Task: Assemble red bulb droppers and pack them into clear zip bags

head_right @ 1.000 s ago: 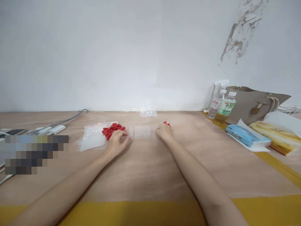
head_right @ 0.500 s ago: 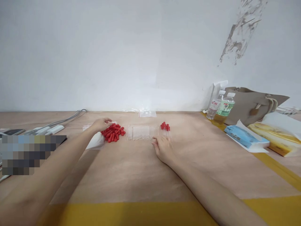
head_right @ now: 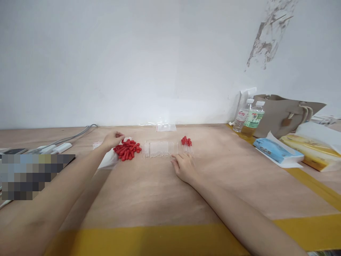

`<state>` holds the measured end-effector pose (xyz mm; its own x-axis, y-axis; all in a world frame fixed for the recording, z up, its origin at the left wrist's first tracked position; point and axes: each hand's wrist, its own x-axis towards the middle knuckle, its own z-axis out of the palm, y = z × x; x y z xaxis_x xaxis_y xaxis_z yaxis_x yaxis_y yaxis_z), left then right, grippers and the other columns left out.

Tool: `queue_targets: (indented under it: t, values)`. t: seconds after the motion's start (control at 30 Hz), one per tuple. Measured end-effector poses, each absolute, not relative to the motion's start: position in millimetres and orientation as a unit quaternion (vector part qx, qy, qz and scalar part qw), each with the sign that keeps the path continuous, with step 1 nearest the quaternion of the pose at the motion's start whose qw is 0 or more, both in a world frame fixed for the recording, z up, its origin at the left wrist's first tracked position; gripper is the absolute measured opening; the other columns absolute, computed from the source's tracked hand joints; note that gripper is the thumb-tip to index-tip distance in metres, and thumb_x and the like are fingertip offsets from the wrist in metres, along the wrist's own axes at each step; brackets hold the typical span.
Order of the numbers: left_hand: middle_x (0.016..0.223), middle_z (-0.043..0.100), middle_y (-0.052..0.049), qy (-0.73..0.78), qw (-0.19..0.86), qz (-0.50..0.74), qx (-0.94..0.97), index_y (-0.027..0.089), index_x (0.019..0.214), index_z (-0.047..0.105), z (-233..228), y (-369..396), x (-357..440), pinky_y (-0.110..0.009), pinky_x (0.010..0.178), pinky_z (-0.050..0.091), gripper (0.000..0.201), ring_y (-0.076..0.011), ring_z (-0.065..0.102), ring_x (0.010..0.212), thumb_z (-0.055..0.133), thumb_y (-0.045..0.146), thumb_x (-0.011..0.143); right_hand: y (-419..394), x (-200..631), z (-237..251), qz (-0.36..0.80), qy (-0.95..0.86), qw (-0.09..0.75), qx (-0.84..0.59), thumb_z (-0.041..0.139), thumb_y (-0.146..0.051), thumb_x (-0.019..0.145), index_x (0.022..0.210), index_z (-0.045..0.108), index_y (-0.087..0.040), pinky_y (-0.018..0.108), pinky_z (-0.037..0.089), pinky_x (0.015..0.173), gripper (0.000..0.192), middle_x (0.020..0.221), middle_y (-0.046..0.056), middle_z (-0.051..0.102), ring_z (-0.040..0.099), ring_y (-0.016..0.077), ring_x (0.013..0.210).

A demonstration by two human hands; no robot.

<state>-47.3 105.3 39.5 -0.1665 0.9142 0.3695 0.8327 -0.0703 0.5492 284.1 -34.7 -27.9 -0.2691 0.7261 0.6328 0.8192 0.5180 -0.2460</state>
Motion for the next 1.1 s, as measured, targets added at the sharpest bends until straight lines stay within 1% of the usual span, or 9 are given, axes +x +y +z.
queue_targets:
  t: [0.1,0.23,0.3,0.4,0.5,0.6,0.67,0.9,1.1]
  values:
    - [0.082,0.062,-0.006,0.652,0.024,0.419,0.632,0.013,0.097,0.053,46.8,97.4,-45.2,-0.023,0.067,0.044,0.029,-0.0137,0.058,0.074,0.045,0.031,0.076,-35.1,283.8,-28.4,-0.059,-0.796,0.358,-0.485,0.043,-0.023,0.083,0.095,0.058,-0.017,0.030,0.033,0.075,0.020,0.083,0.006,0.061,0.055,0.0168,0.078]
    - [0.073,0.059,-0.002,0.533,0.052,0.564,0.629,0.014,0.111,0.046,48.0,67.9,-19.4,-0.024,0.065,0.044,0.037,-0.0122,0.056,0.067,0.043,0.032,0.079,-35.6,283.3,-29.2,-0.056,-0.797,0.363,-0.480,0.041,-0.023,0.084,0.094,0.058,-0.017,0.030,0.032,0.076,0.020,0.083,0.005,0.061,0.055,0.0150,0.074]
    - [0.073,0.058,-0.001,0.485,0.157,0.561,0.653,0.016,0.107,0.051,39.8,44.7,3.7,-0.024,0.063,0.044,0.034,-0.0119,0.056,0.065,0.041,0.035,0.080,-35.5,283.2,-29.5,-0.056,-0.797,0.365,-0.478,0.040,-0.023,0.085,0.095,0.058,-0.017,0.029,0.032,0.075,0.021,0.084,0.005,0.062,0.055,0.0145,0.073]
    - [0.075,0.061,-0.003,0.433,0.347,0.481,0.679,0.014,0.098,0.056,19.1,9.8,39.5,-0.027,0.067,0.046,0.031,-0.0130,0.058,0.067,0.049,0.035,0.076,-35.8,283.2,-29.4,-0.059,-0.795,0.365,-0.481,0.039,-0.024,0.086,0.096,0.059,-0.018,0.029,0.032,0.074,0.023,0.085,0.005,0.062,0.056,0.0144,0.074]
    - [0.075,0.062,-0.003,0.433,0.408,0.457,0.661,0.014,0.086,0.054,-2.3,-10.5,62.7,-0.027,0.067,0.045,0.028,-0.0135,0.059,0.069,0.064,0.029,0.065,-37.8,282.8,-28.1,-0.057,-0.795,0.366,-0.480,0.039,-0.025,0.087,0.095,0.060,-0.020,0.029,0.031,0.074,0.023,0.085,0.005,0.062,0.056,0.0144,0.075]
    - [0.065,0.057,0.001,0.437,0.405,0.455,0.662,0.016,0.071,0.047,-16.6,-13.9,69.8,-0.023,0.057,0.044,0.026,-0.0118,0.057,0.061,0.067,0.030,0.063,-41.5,280.9,-25.4,-0.051,-0.795,0.373,-0.475,0.039,-0.025,0.087,0.094,0.060,-0.020,0.029,0.031,0.075,0.023,0.083,0.004,0.062,0.055,0.0136,0.074]
    - [0.062,0.053,0.003,0.436,0.385,0.458,0.673,0.016,0.069,0.044,-21.0,-12.7,69.5,-0.022,0.053,0.042,0.026,-0.0102,0.055,0.057,0.065,0.031,0.065,-44.1,278.2,-23.5,-0.044,-0.799,0.374,-0.468,0.040,-0.026,0.087,0.095,0.061,-0.020,0.029,0.031,0.075,0.023,0.081,0.004,0.062,0.055,0.0132,0.072]
    - [0.082,0.060,-0.003,0.395,0.353,0.459,0.713,0.016,0.090,0.050,-20.1,-16.5,69.0,-0.027,0.067,0.046,0.026,-0.0132,0.058,0.075,0.063,0.026,0.069,-47.6,265.7,-22.1,-0.017,-0.814,0.377,-0.441,0.040,-0.026,0.086,0.100,0.060,-0.021,0.029,0.030,0.075,0.024,0.078,0.003,0.061,0.054,0.0124,0.070]
    - [0.088,0.066,-0.006,0.385,0.362,0.437,0.728,0.016,0.090,0.058,-21.3,-16.7,68.5,-0.031,0.073,0.048,0.023,-0.0170,0.061,0.080,0.060,0.029,0.072,-49.1,264.5,-21.7,-0.012,-0.824,0.361,-0.436,0.041,-0.027,0.086,0.097,0.061,-0.022,0.029,0.029,0.074,0.023,0.078,0.003,0.062,0.053,0.0116,0.066]
